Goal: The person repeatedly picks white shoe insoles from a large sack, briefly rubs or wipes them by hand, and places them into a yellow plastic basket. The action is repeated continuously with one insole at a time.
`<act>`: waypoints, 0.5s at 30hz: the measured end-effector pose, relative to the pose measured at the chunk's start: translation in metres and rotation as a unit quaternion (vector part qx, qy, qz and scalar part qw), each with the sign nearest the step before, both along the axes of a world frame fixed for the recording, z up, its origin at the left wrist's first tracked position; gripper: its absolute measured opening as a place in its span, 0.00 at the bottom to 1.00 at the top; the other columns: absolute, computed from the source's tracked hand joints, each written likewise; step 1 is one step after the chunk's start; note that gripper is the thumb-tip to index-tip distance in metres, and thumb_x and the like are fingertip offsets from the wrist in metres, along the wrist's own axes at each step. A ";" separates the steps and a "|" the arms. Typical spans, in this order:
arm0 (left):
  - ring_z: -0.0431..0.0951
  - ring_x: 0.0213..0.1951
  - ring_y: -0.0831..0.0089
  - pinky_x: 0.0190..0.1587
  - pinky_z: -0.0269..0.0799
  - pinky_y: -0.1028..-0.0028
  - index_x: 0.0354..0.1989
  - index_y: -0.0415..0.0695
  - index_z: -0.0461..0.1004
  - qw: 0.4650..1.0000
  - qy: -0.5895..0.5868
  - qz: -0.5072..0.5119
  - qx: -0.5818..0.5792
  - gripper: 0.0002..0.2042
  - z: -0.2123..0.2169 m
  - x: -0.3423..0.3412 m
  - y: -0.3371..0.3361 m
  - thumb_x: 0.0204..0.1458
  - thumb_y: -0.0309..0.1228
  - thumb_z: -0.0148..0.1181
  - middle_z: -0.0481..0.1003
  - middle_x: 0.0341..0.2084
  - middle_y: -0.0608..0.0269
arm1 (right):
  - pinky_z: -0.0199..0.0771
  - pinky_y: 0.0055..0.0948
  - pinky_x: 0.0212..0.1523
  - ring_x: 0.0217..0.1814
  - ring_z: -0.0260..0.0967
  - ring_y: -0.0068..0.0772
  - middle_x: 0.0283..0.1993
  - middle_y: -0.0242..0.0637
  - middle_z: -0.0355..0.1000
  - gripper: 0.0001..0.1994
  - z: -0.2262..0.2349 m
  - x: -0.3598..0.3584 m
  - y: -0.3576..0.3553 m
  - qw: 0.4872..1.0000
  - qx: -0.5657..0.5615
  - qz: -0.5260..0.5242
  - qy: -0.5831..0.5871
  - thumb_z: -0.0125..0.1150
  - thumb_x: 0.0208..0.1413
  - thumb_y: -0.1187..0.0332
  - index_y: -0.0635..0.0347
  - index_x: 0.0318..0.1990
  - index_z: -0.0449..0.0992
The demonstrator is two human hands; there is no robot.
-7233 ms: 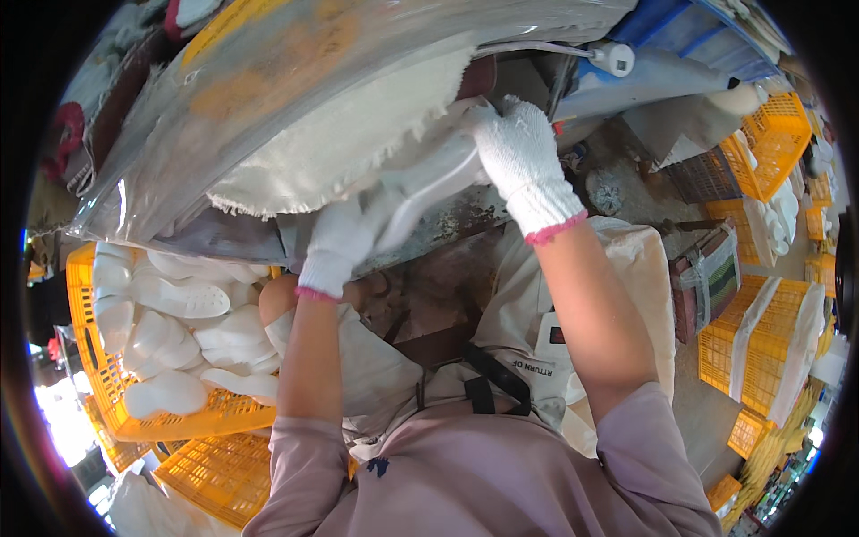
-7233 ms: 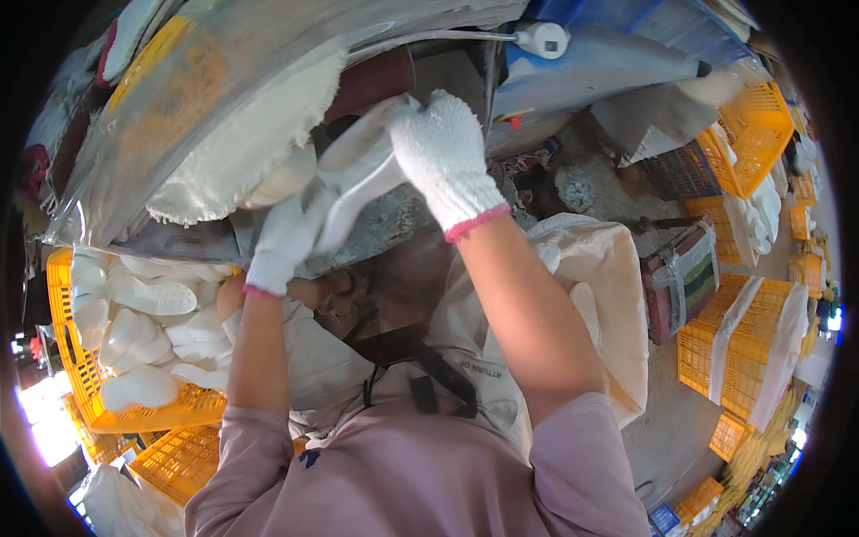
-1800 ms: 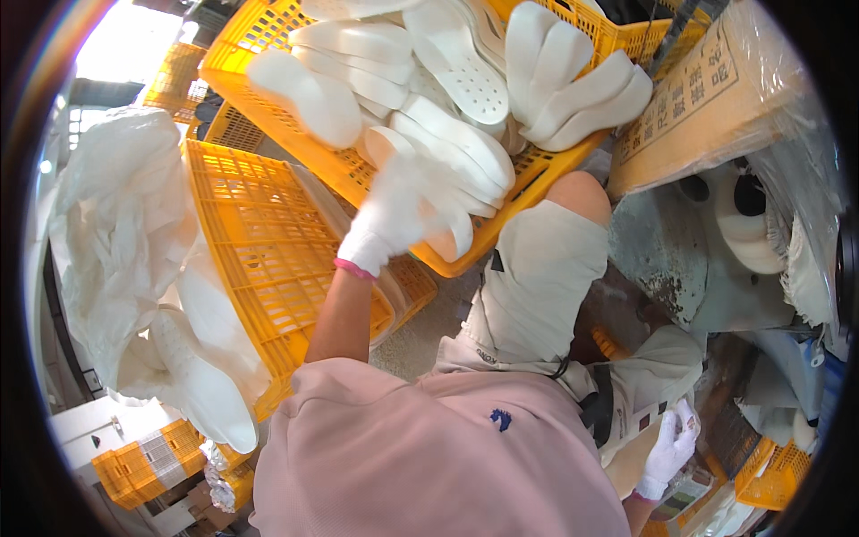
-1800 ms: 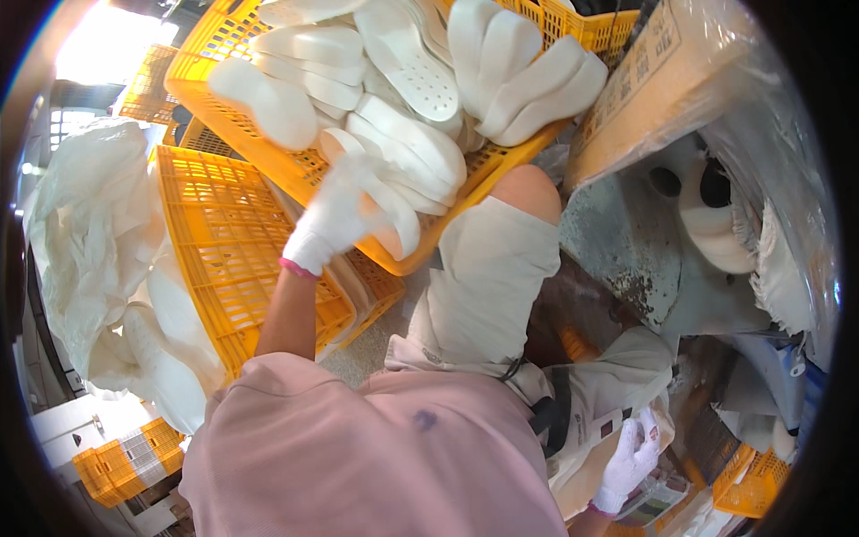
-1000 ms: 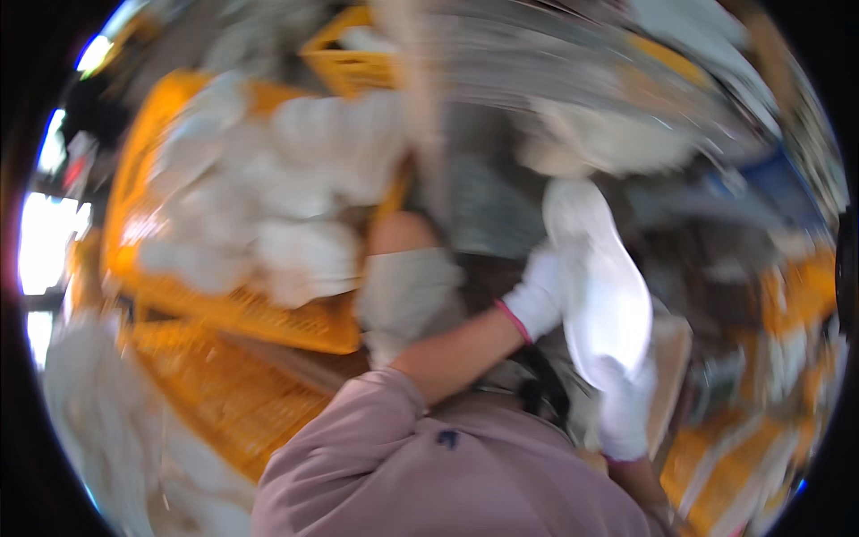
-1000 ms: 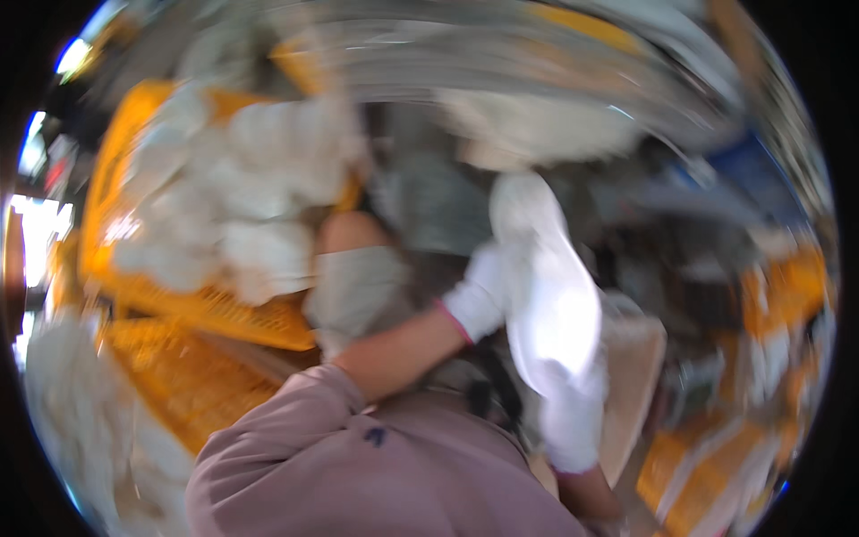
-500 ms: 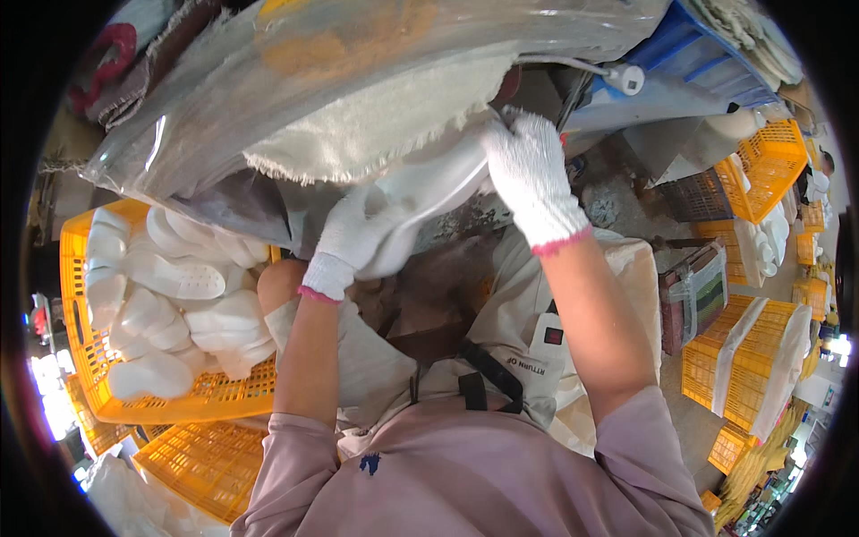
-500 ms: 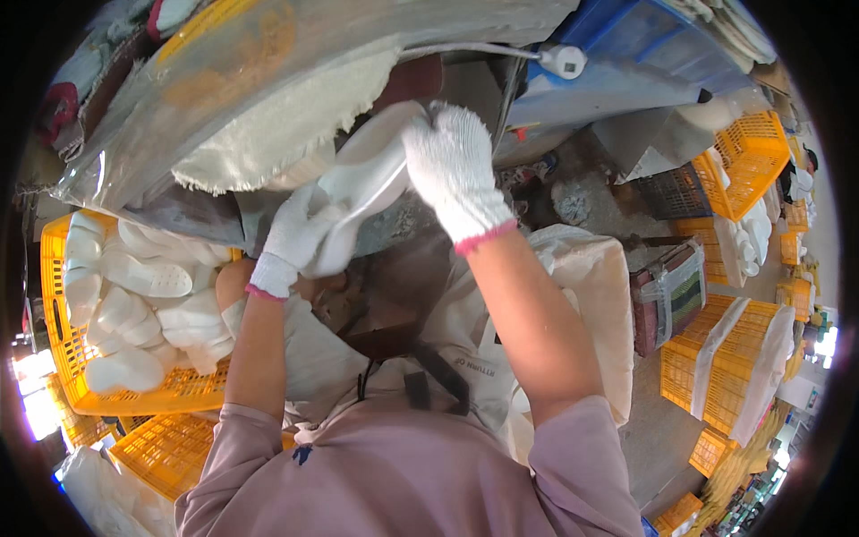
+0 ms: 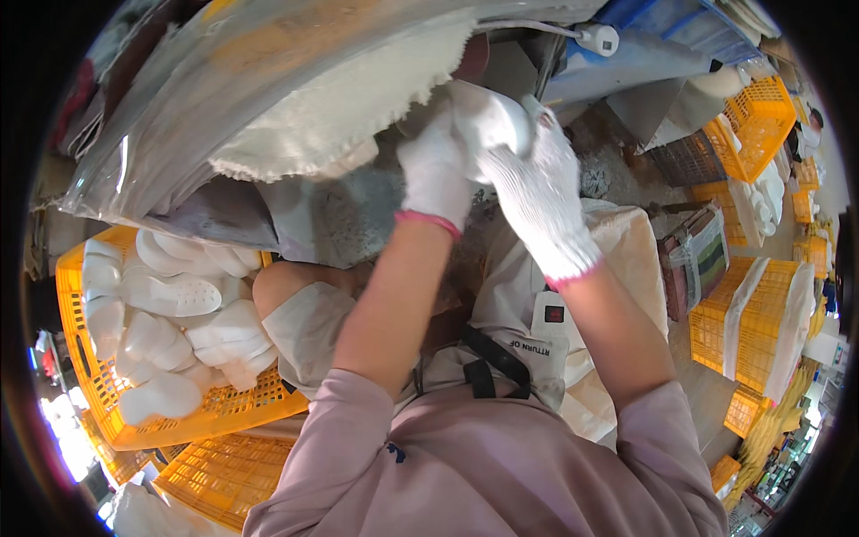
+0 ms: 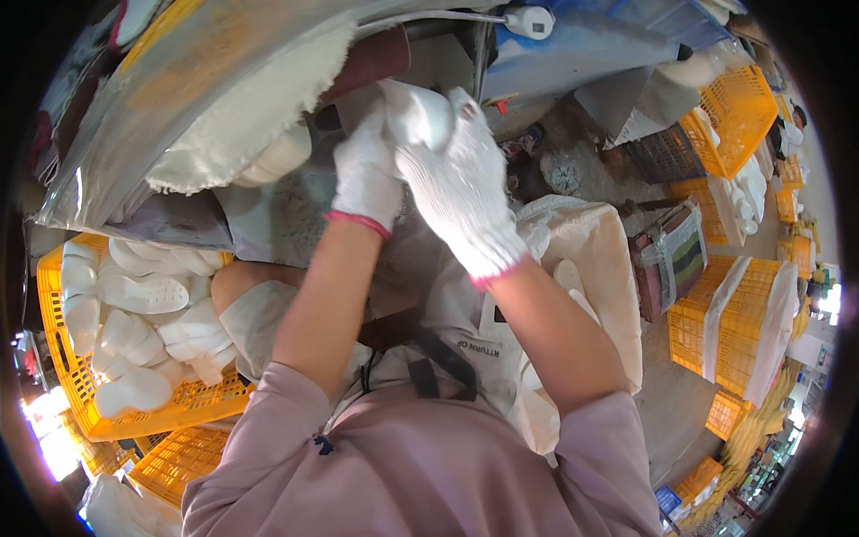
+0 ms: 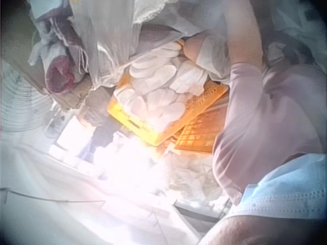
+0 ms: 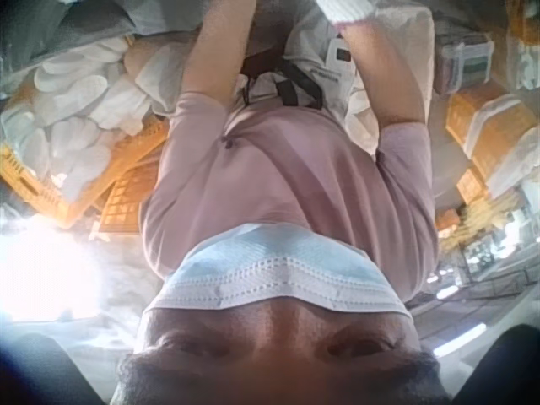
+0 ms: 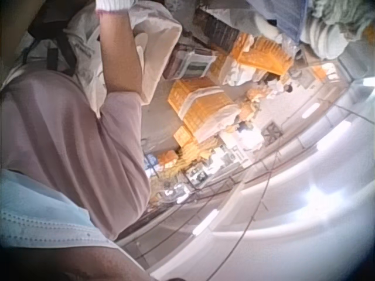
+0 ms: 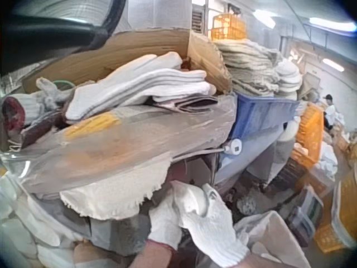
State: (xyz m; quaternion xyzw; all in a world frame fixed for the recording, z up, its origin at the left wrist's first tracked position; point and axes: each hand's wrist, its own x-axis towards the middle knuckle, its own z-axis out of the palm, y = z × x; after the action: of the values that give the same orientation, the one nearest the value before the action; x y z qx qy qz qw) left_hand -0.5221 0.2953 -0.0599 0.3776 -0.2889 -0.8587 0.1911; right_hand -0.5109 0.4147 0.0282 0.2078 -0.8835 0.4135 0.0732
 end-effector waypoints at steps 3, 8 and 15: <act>0.75 0.63 0.66 0.60 0.74 0.60 0.72 0.44 0.68 0.914 -0.040 -0.268 -0.301 0.34 -0.029 0.020 -0.065 0.65 0.55 0.61 0.75 0.63 0.51 | 0.79 0.50 0.54 0.52 0.78 0.65 0.52 0.66 0.77 0.26 -0.020 -0.027 -0.017 0.990 -0.105 0.029 -0.092 0.63 0.55 0.61 0.76 0.53 0.74; 0.82 0.54 0.55 0.60 0.73 0.63 0.62 0.33 0.76 0.783 -0.157 -0.322 -0.508 0.36 -0.014 0.096 -0.116 0.67 0.59 0.54 0.83 0.50 0.43 | 0.80 0.50 0.52 0.48 0.80 0.69 0.40 0.68 0.79 0.25 -0.050 -0.071 -0.032 0.986 0.120 0.114 0.030 0.63 0.52 0.56 0.78 0.41 0.79; 0.82 0.46 0.73 0.52 0.78 0.74 0.56 0.35 0.81 0.957 0.031 -0.189 -0.218 0.24 0.005 0.066 -0.019 0.58 0.41 0.74 0.84 0.47 0.60 | 0.78 0.46 0.56 0.58 0.78 0.56 0.54 0.57 0.77 0.25 0.031 -0.004 -0.032 0.971 -0.054 0.100 -0.212 0.73 0.49 0.61 0.72 0.49 0.78</act>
State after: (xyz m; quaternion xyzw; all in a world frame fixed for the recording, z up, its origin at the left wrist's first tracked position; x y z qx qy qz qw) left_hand -0.4559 0.2767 -0.0553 0.2387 -0.5291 -0.8066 0.1115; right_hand -0.5153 0.3824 0.0591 0.1982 -0.8301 0.5004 -0.1458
